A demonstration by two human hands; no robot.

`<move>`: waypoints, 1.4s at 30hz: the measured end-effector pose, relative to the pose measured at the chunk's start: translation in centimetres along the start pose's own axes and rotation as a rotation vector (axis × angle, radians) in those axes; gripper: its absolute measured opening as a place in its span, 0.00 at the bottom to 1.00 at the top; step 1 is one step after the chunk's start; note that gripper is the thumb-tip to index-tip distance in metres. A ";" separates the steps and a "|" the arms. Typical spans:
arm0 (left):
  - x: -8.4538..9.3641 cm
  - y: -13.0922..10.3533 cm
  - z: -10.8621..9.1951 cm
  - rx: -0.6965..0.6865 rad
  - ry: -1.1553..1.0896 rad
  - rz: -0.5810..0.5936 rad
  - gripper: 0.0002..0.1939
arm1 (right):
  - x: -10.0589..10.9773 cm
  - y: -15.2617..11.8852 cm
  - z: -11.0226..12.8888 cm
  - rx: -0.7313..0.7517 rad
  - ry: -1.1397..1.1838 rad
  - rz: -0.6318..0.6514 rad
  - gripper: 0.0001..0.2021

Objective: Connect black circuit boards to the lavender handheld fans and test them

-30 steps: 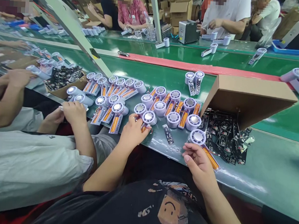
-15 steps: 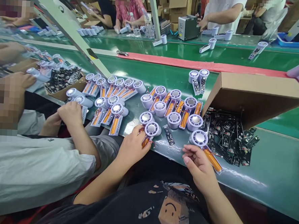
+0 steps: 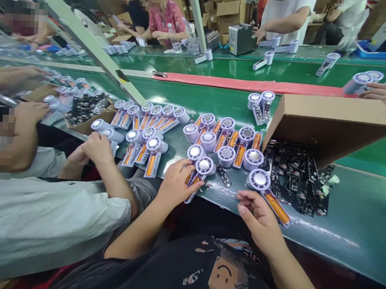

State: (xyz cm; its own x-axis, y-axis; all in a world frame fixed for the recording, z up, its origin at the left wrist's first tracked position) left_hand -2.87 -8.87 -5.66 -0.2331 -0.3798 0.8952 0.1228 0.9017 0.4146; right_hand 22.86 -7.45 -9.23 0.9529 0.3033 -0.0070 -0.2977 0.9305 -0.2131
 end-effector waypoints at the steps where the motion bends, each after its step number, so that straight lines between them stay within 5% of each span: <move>1: -0.1 -0.2 0.2 0.006 -0.018 -0.014 0.21 | 0.0 0.0 -0.1 0.008 -0.016 0.013 0.18; 7: 0.0 -1.0 0.9 0.012 -0.136 -0.137 0.33 | -1.7 -0.4 2.0 0.269 -0.282 0.028 0.12; 10: 2.0 -0.8 2.3 -0.042 -0.172 -0.266 0.28 | -4.9 -1.2 3.8 0.464 -0.498 0.194 0.13; 12: 3.6 -0.3 5.2 0.086 -0.094 -0.299 0.23 | -6.7 -1.7 4.2 0.512 -0.571 0.336 0.14; 14: 4.4 0.1 9.4 0.397 0.061 -0.189 0.28 | -7.6 -1.7 4.0 0.497 -0.587 0.405 0.13; 16: 3.9 -0.2 13.3 0.716 0.143 0.083 0.41 | -7.9 -1.6 3.7 0.470 -0.575 0.415 0.13; 19: 3.2 -0.4 15.9 0.925 0.158 0.291 0.50 | -8.1 -1.6 3.4 0.435 -0.571 0.435 0.12; 23: 2.7 0.0 15.4 0.919 0.160 0.276 0.41 | -8.1 -2.1 3.0 0.375 -0.596 0.484 0.13; 31: 0.3 0.3 8.8 0.664 0.036 0.263 0.36 | -7.9 -2.1 1.7 0.283 -0.601 0.505 0.14; 34: 0.2 0.9 7.9 0.557 -0.046 0.297 0.37 | -8.0 -2.0 1.5 0.284 -0.612 0.517 0.13; 37: 1.7 1.3 9.5 0.532 -0.108 0.273 0.37 | -7.8 -2.0 1.4 0.274 -0.626 0.513 0.13; 42: 6.0 0.8 15.7 0.872 0.112 -0.004 0.30 | -8.1 -2.0 1.6 0.278 -0.605 0.510 0.14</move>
State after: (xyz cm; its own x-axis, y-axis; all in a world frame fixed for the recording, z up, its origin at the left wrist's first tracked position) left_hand -19.29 -7.16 -2.51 -0.1301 -0.3601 0.9238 -0.6694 0.7192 0.1861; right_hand 15.66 -11.47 -7.21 0.5254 0.6846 0.5052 -0.7627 0.6422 -0.0769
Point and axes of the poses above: each hand's wrist, its own y-axis towards the middle knuckle, its own x-axis out of the back of the hand, z = x × y, the point moved 7 cm from there along y, towards the middle knuckle, and after that the axes turned 6 degrees about -x, right-handed, at the moved point
